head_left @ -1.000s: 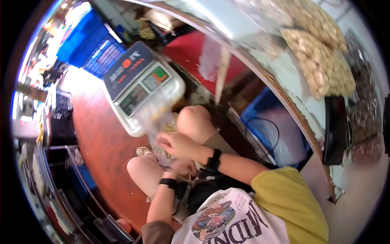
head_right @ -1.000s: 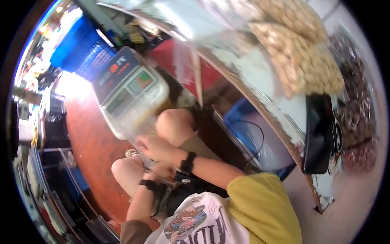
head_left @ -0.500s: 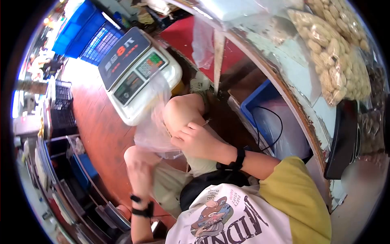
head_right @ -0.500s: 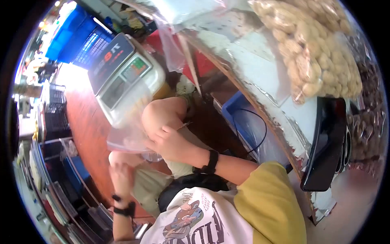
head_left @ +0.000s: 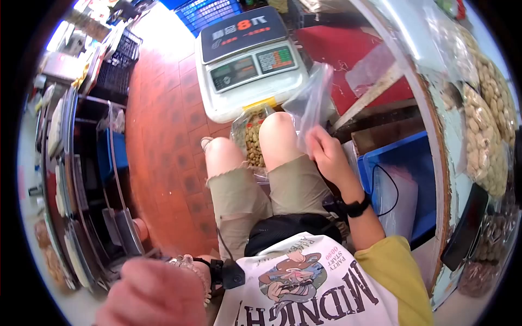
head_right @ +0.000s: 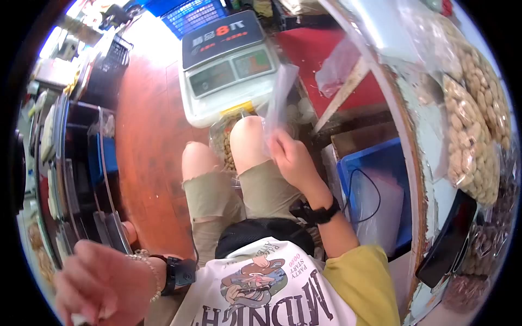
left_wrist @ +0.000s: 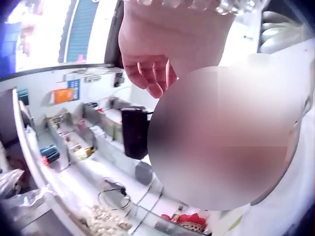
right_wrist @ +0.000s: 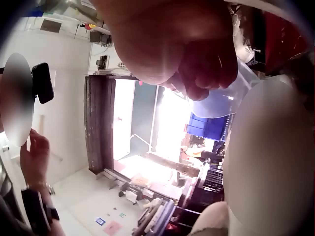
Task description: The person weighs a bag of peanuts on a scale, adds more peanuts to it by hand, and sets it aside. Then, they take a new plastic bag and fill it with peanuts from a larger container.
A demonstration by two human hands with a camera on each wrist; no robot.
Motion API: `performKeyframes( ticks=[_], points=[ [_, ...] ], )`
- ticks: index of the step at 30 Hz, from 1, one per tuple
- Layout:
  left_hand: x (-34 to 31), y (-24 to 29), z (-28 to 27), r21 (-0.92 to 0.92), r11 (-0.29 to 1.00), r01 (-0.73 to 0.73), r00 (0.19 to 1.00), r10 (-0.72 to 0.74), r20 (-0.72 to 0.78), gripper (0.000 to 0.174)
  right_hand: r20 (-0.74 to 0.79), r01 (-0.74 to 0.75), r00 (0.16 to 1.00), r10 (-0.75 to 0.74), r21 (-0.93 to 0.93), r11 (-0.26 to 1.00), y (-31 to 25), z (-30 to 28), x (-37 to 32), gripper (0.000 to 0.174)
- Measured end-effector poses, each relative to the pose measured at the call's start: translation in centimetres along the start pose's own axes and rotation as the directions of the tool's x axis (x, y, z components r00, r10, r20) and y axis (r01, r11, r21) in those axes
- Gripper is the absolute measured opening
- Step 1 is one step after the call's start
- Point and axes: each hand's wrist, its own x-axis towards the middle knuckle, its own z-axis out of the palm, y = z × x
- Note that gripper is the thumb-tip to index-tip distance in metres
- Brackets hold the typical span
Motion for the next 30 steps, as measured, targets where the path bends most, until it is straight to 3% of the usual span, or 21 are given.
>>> performKeyframes(
  ticks=[2,4,5,7,8,9,10,11,12,14,18,20,21,23,27,29,30],
  points=[
    [0.4,1.6,-1.2,0.047,0.999,-0.008,0.999,0.006,0.05,0.039,0.026,-0.043,0.999,0.043,0.002,0.999,1.8,0.4,-1.8,0.012],
    [1.0,1.3,-1.8,0.045,0.998,-0.047,0.984,0.038,0.176,0.024,0.033,-0.094,0.995,0.093,0.0,0.996,3.4,0.9,-3.3,0.012],
    [1.0,0.7,-2.1,0.04,0.998,-0.042,0.986,0.035,0.163,0.024,0.037,-0.135,0.99,0.134,0.029,0.99,4.0,1.1,-4.0,0.011],
    [0.6,-1.0,-1.9,-0.012,0.964,-0.266,0.963,0.267,0.045,0.021,0.037,-0.185,0.982,0.183,0.044,0.982,5.1,1.3,-4.8,0.011],
    [1.4,-3.6,-0.1,-0.426,0.81,-0.403,0.912,0.392,-0.116,0.02,0.026,-0.188,0.982,0.187,0.088,0.978,5.4,1.2,-4.8,0.011],
    [1.2,-2.3,-0.6,-0.427,0.808,-0.406,0.912,0.388,-0.132,0.02,0.016,-0.19,0.982,0.189,0.13,0.973,5.5,1.0,-4.8,0.011],
    [1.0,0.1,-1.5,0.056,0.976,-0.21,0.978,0.209,0.01,0.02,0.016,-0.192,0.981,0.191,0.116,0.975,5.5,0.8,-4.8,0.011],
    [0.9,1.4,-2.6,0.545,0.839,0.001,0.999,-0.029,0.042,0.019,-0.02,-0.185,0.982,0.188,0.116,0.976,5.3,0.8,-4.5,0.011],
    [0.5,1.5,-3.8,0.547,0.837,0.002,0.999,-0.025,0.035,0.019,-0.055,-0.176,0.982,0.183,0.119,0.977,5.1,1.0,-4.1,0.012],
    [-0.1,1.3,-5.7,0.055,0.989,-0.136,0.989,0.133,0.059,0.018,-0.055,-0.164,0.984,0.17,0.101,0.981,4.6,1.6,-3.5,0.012],
    [-0.1,2.4,-6.0,0.07,0.984,-0.161,0.987,0.161,0.008,0.016,-0.004,-0.125,0.992,0.125,0.001,0.992,3.6,2.4,-2.9,0.015],
    [-0.1,3.3,-5.4,0.32,0.947,-0.006,0.996,0.034,-0.08,0.015,0.01,-0.104,0.995,0.104,-0.009,0.995,2.7,3.1,-2.7,0.015],
    [-0.4,4.6,-6.2,0.322,0.947,-0.007,0.996,0.034,-0.079,0.015,0.016,-0.088,0.996,0.088,-0.025,0.996,2.3,3.2,-2.7,0.016],
    [0.1,6.0,-7.4,0.182,0.974,0.136,0.99,-0.14,0.011,0.015,0.031,-0.089,0.995,0.091,-0.079,0.993,1.8,3.3,-2.8,0.016],
    [-0.1,2.5,-5.1,0.29,0.957,0.007,0.999,0.007,-0.047,0.014,0.056,-0.086,0.994,0.095,-0.149,0.985,0.6,3.4,-2.9,0.016],
    [0.1,1.5,-5.1,-0.094,0.988,-0.124,0.992,0.12,-0.042,0.017,0.056,-0.083,0.994,0.093,-0.161,0.983,0.9,3.4,-2.9,0.016],
    [0.1,1.5,-4.4,-0.107,0.985,-0.134,0.991,0.13,-0.041,0.017,0.064,-0.053,0.996,0.066,-0.175,0.983,1.1,3.5,-2.9,0.015]
  ],
)
